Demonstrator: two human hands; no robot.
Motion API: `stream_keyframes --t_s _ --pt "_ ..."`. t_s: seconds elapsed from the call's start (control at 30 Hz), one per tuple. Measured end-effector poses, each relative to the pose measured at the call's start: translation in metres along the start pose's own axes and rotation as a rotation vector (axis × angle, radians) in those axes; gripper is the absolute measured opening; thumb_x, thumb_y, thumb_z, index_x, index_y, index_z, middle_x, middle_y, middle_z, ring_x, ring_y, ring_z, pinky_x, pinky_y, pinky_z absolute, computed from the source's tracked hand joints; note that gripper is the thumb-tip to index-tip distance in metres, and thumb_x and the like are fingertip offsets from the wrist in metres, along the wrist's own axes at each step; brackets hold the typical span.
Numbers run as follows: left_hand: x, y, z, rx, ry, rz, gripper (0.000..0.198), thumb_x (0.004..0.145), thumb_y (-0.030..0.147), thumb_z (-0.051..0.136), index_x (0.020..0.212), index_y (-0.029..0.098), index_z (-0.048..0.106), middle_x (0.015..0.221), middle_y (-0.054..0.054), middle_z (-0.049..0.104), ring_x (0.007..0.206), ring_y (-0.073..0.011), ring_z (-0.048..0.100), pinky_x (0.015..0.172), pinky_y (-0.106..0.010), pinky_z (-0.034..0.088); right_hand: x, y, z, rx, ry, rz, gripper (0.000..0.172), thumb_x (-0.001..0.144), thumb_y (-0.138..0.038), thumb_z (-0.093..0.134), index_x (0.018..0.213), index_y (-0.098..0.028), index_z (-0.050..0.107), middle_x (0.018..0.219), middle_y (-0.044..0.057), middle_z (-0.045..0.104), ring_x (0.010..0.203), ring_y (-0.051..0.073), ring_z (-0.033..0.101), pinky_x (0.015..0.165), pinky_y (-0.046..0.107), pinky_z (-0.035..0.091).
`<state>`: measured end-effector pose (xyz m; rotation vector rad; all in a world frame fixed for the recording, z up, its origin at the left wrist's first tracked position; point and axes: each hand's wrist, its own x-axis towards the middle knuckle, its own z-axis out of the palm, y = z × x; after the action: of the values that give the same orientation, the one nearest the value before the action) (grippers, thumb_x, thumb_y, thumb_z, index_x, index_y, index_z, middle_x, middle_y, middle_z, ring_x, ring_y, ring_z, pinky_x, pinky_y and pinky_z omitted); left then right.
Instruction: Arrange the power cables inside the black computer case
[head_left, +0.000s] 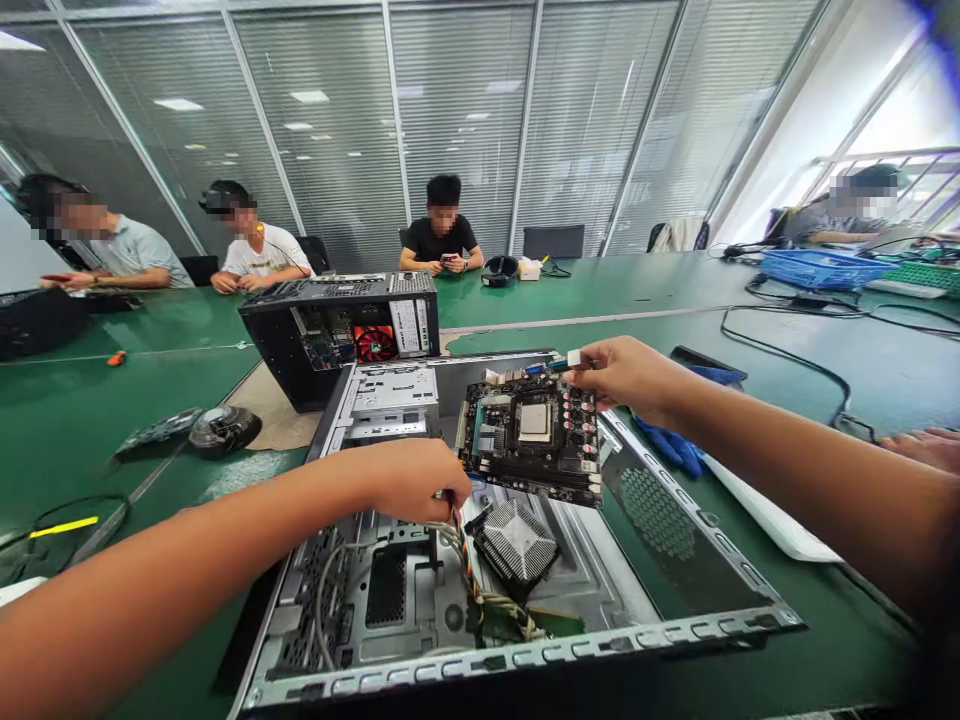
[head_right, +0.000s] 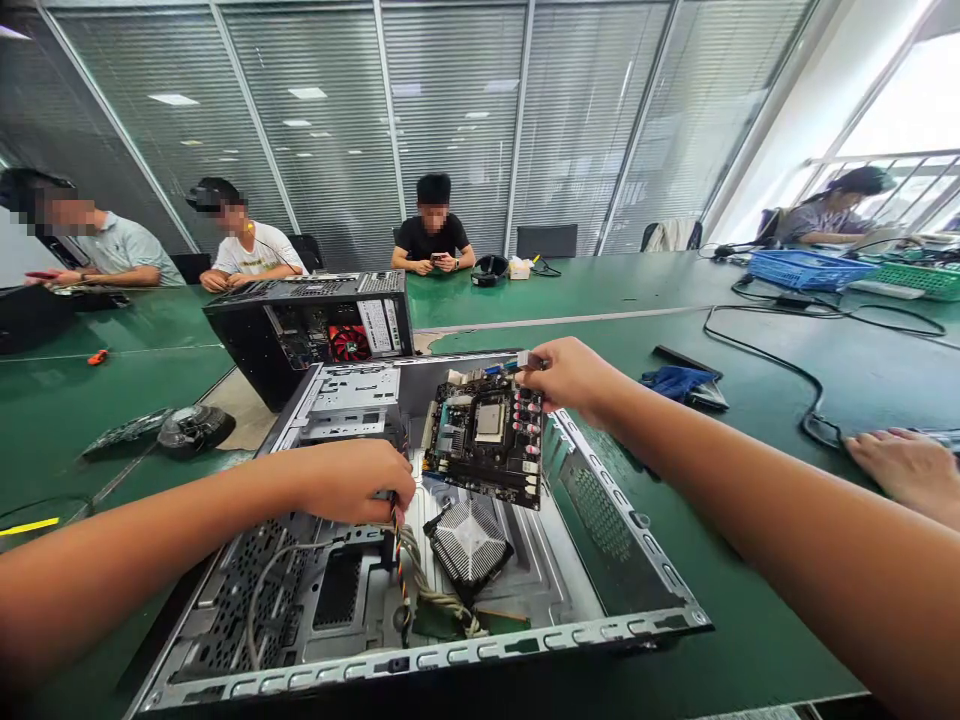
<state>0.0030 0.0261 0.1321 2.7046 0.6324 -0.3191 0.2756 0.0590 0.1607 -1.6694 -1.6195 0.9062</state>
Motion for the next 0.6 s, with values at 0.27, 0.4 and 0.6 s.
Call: stream_keyframes --t_s 0.27,0.4,0.6 --pt "-0.011 -0.001 0.014 0.085 -0.173 -0.114 0.021 0.071 0.019 0.064 0.091 0.022 0.071 0.087 -0.006 0.072 0.075 -0.0212 0.064 0.064 -0.03 0.046 -0.007 0.01 0.01 0.108 -0.017 0.087 0.027 0.062 -0.033 0.078 0.06 -0.019 0.056 0.056 -0.002 0.054 0.049 0.01 0.05 0.047 0.023 0.045" --pt "-0.009 -0.001 0.015 0.092 -0.14 -0.144 0.013 0.072 0.026 0.064 0.083 0.021 0.07 0.08 -0.006 0.07 0.07 -0.0205 0.062 0.059 -0.029 0.043 -0.015 0.016 0.012 0.181 0.02 0.138 0.018 0.066 -0.025 0.075 0.064 -0.018 0.059 0.058 -0.001 0.057 0.049 0.01 0.05 0.048 0.023 0.049" --pt "-0.002 0.002 0.014 0.15 0.029 -0.269 0.017 0.074 0.026 0.056 0.06 0.018 0.06 0.061 -0.005 0.062 0.057 -0.0175 0.054 0.053 -0.029 0.037 -0.02 0.02 0.012 0.332 0.026 0.22 0.01 0.072 -0.013 0.07 0.07 -0.016 0.061 0.068 0.003 0.064 0.051 0.009 0.054 0.05 0.021 0.052"
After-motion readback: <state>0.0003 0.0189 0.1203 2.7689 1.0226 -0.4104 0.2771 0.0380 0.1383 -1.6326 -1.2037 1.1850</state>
